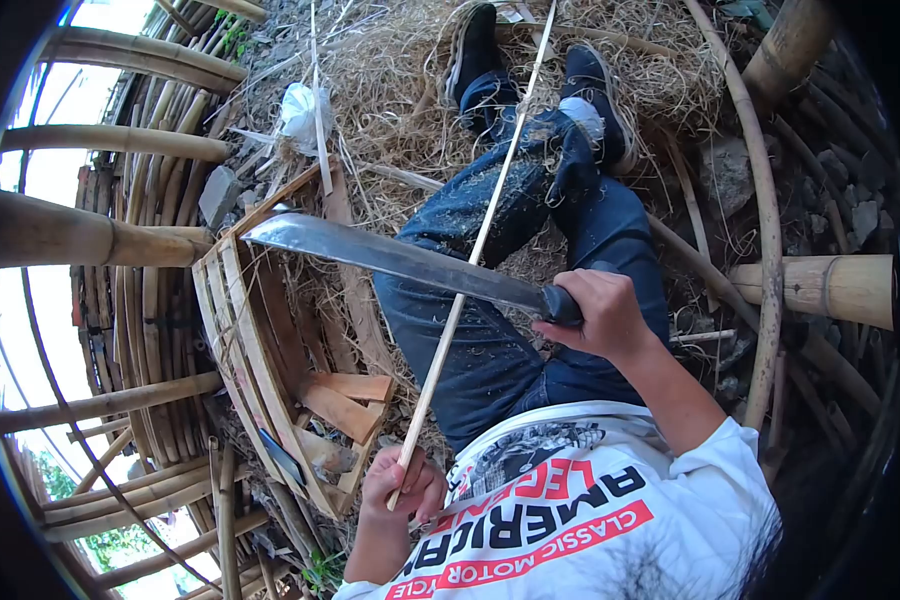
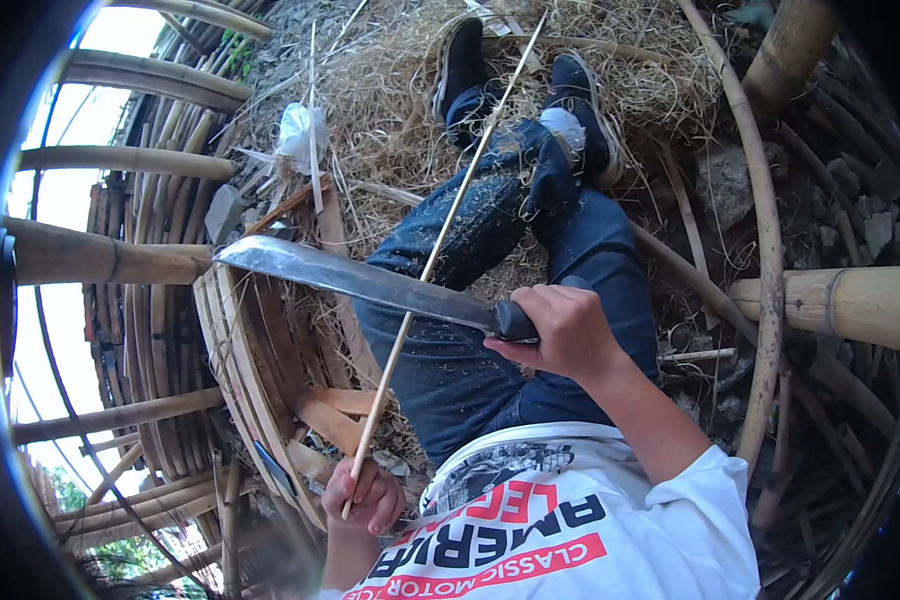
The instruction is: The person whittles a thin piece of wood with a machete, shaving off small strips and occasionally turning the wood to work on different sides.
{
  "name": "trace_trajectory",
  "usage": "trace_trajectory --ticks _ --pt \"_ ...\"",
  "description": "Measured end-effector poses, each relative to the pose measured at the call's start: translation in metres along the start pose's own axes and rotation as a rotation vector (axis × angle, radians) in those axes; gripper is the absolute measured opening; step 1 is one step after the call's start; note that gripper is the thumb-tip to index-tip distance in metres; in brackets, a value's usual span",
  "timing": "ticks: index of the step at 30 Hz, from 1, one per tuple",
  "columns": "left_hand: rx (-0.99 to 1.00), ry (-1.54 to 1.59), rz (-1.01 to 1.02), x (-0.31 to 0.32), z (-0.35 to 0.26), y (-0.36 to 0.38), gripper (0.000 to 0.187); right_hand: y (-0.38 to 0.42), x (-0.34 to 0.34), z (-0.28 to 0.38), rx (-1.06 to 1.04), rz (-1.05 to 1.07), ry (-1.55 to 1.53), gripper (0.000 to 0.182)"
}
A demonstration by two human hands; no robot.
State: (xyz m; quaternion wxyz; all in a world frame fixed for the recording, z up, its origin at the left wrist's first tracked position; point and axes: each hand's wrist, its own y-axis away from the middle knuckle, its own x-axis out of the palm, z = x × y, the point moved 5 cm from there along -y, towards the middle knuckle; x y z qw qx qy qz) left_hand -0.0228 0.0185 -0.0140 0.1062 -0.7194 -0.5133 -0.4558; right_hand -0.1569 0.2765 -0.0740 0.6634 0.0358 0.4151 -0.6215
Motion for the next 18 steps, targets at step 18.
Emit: trace_trajectory --ticks 18 --pt "-0.052 0.110 0.013 -0.002 -0.001 0.007 0.035 -0.002 -0.004 -0.020 -0.018 0.016 0.143 0.043"
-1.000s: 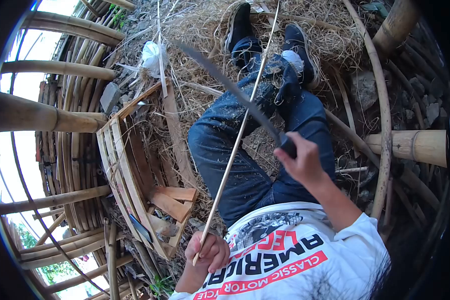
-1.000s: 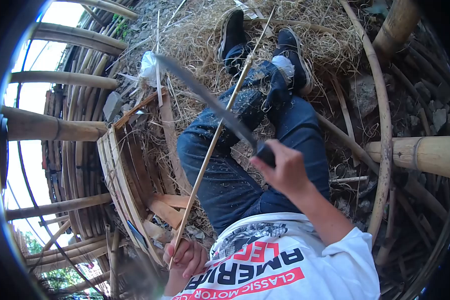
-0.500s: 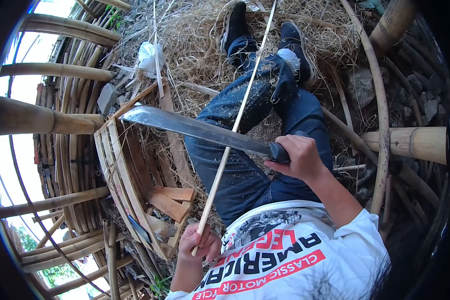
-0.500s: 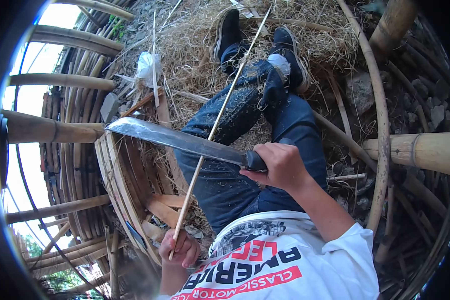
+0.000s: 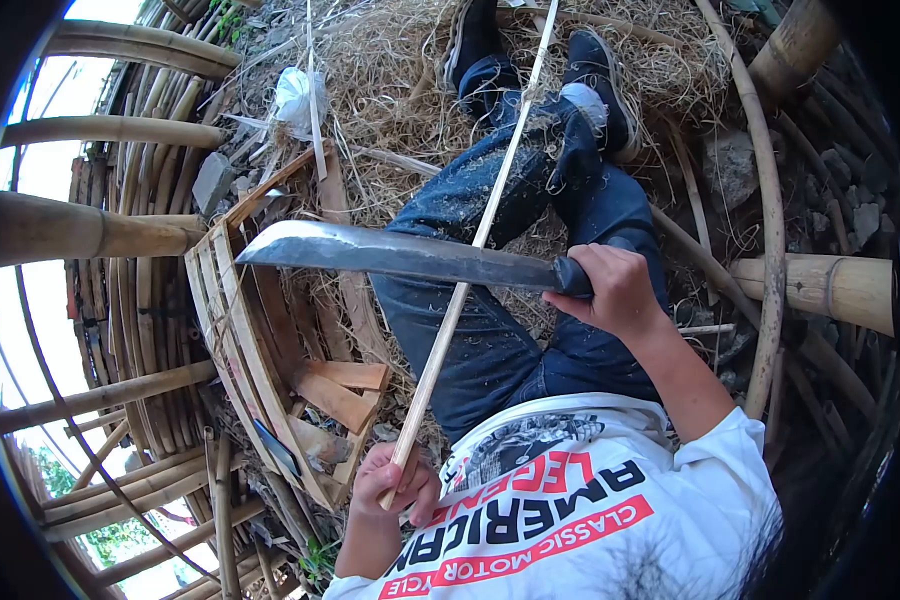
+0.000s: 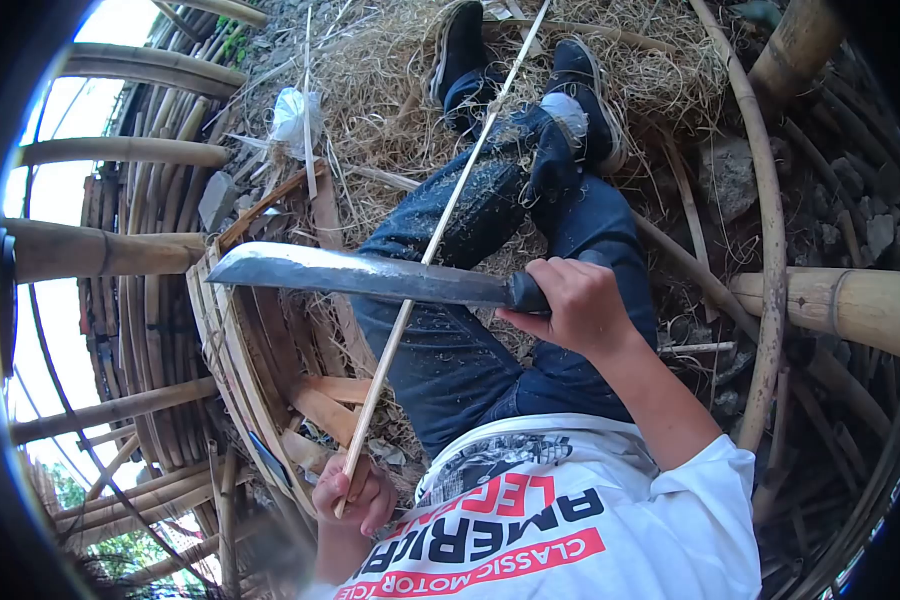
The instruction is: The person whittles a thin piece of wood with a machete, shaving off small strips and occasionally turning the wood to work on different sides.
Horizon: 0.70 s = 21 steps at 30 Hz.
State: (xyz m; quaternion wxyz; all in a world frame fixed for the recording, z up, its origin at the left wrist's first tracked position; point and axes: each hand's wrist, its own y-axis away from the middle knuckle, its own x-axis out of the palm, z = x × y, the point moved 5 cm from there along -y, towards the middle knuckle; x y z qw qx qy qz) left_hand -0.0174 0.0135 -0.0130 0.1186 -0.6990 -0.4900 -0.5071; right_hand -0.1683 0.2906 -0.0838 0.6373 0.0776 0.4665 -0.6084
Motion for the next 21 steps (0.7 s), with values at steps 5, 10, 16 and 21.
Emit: trace_trajectory --ticks 5,10,16,21 --pt "-0.008 -0.052 0.028 0.002 -0.003 0.009 0.037 0.004 -0.001 -0.035 0.179 0.008 0.074 0.042" --pt "-0.081 -0.049 -0.015 0.003 0.003 0.010 0.037 0.005 -0.004 -0.072 0.303 0.005 0.165 0.043" --pt "-0.045 0.007 0.008 0.012 -0.005 0.017 0.034 -0.010 -0.001 -0.083 0.290 -0.026 0.225 0.044" --pt "-0.073 -0.055 -0.026 0.011 -0.001 0.025 0.035 -0.015 0.003 -0.111 0.359 0.002 0.319 0.045"
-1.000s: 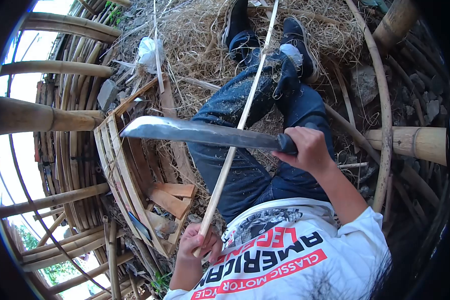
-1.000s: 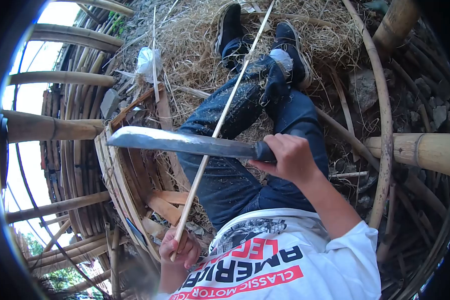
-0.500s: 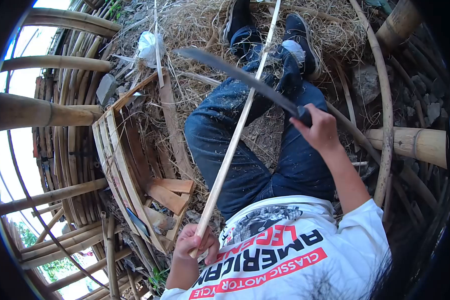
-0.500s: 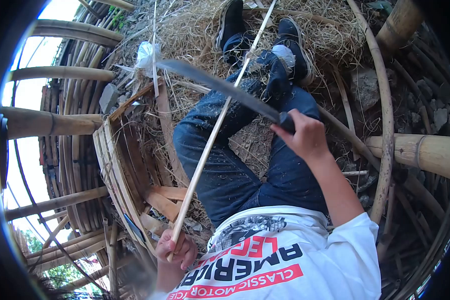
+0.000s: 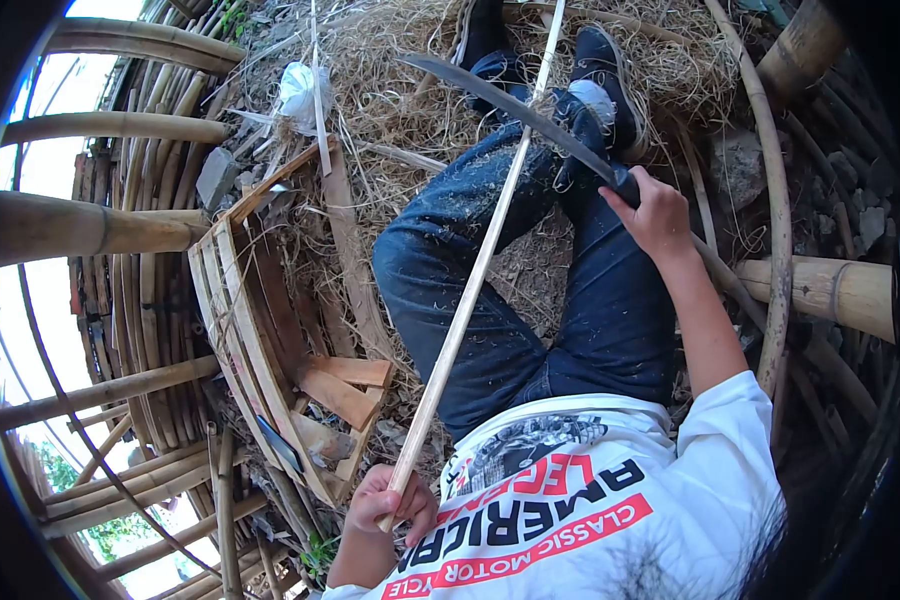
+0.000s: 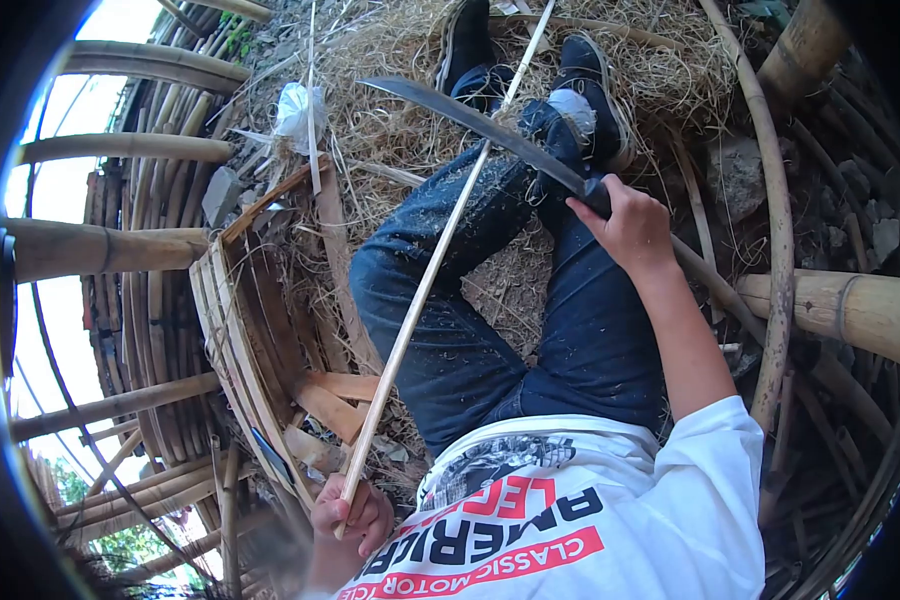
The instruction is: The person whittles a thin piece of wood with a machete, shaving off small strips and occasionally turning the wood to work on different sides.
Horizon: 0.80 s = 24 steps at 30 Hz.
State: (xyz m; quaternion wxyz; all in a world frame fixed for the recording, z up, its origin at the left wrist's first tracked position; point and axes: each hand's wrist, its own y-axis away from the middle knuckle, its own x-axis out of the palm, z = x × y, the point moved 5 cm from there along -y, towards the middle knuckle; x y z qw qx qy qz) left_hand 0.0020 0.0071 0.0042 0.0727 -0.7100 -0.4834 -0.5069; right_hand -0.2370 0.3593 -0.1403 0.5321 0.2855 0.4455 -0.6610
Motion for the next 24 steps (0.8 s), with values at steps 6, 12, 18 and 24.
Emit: trace_trajectory --ticks 6,12,18,24 --pt "-0.001 0.023 0.029 -0.007 -0.001 0.002 0.035 -0.004 -0.009 0.007 -0.028 -0.011 -0.002 0.045" --pt "0.038 0.002 0.040 -0.013 -0.002 -0.003 0.036 0.022 -0.032 0.053 -0.066 -0.028 -0.214 0.042" --pt "0.044 0.006 0.025 -0.017 0.000 -0.003 0.034 0.035 -0.037 0.093 -0.288 0.061 -0.378 0.047" --pt "0.021 0.049 0.091 -0.011 0.007 0.009 0.031 -0.013 0.006 0.020 -0.068 -0.084 -0.218 0.038"
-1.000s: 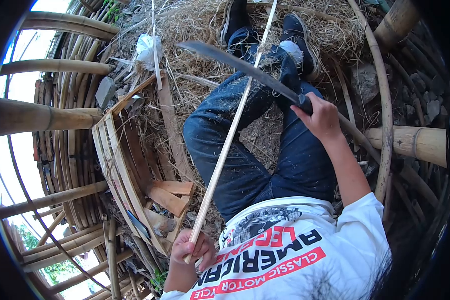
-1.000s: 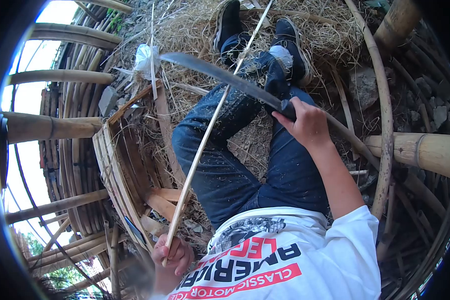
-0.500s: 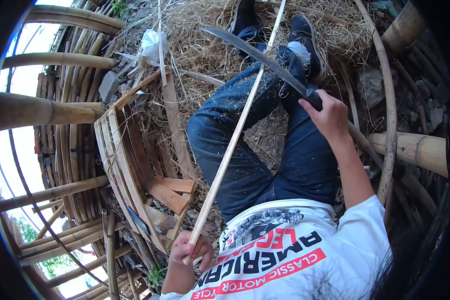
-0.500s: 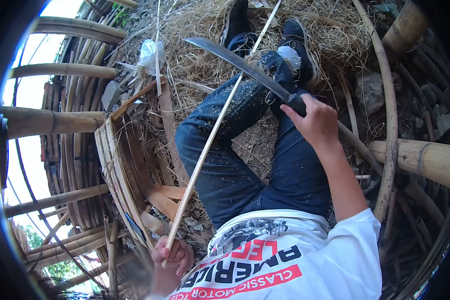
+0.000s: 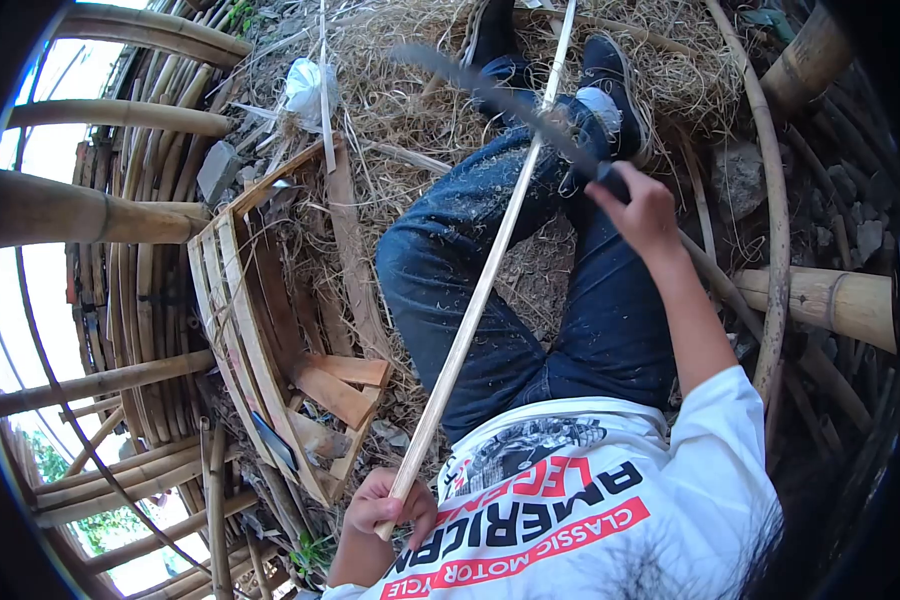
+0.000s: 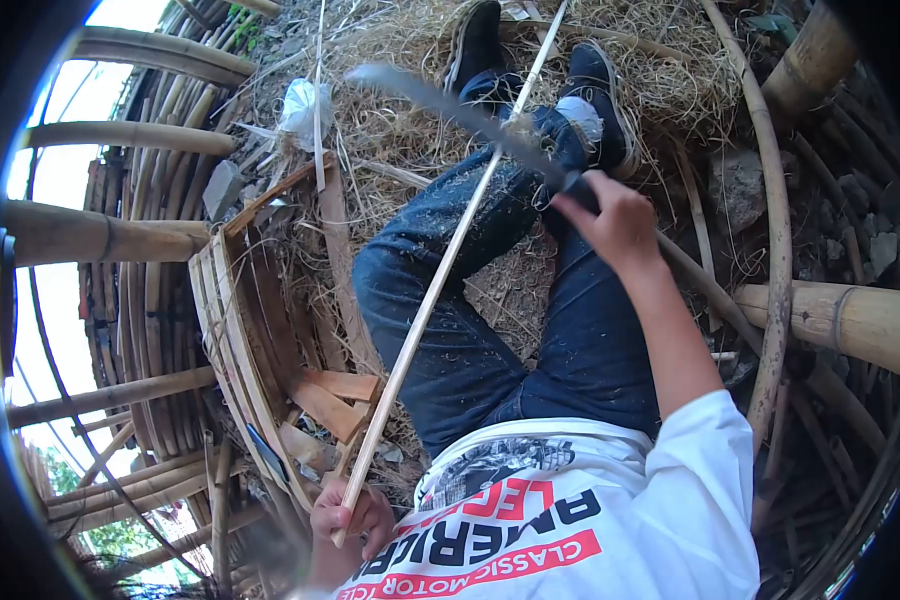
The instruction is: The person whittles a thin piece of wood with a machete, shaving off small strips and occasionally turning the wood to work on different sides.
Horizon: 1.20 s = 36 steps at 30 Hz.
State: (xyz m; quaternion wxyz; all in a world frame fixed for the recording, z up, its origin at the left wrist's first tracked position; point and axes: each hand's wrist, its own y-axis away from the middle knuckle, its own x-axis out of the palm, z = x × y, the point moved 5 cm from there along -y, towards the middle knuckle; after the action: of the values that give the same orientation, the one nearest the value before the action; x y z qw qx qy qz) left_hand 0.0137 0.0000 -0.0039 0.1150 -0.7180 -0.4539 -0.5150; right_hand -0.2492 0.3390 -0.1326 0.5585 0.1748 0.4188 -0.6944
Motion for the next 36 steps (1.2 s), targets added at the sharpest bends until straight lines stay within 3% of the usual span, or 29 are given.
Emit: trace_trajectory --ticks 2,6,12,14,21,29,36 --pt "0.007 0.033 0.009 0.002 0.002 -0.002 0.032 -0.007 0.000 -0.029 0.245 0.021 0.076 0.040" --pt "0.071 0.032 0.026 0.002 -0.005 -0.014 0.036 0.008 -0.004 -0.025 0.313 -0.018 -0.045 0.041" --pt "0.037 0.033 0.049 0.001 -0.006 -0.027 0.038 0.050 -0.018 0.040 0.247 0.010 -0.401 0.044" --pt "0.035 -0.011 0.037 0.003 -0.005 -0.034 0.039 0.063 -0.023 0.072 0.137 0.036 -0.451 0.047" --pt "0.002 -0.014 -0.074 -0.006 0.004 -0.037 0.042 0.094 -0.034 0.139 -0.065 0.288 -0.688 0.050" --pt "-0.054 -0.124 -0.139 -0.009 0.001 -0.040 0.044 0.100 -0.064 0.170 -0.284 0.534 -0.553 0.053" --pt "-0.090 -0.092 -0.127 -0.009 0.007 -0.044 0.044 0.104 -0.062 0.168 -0.279 0.528 -0.532 0.052"
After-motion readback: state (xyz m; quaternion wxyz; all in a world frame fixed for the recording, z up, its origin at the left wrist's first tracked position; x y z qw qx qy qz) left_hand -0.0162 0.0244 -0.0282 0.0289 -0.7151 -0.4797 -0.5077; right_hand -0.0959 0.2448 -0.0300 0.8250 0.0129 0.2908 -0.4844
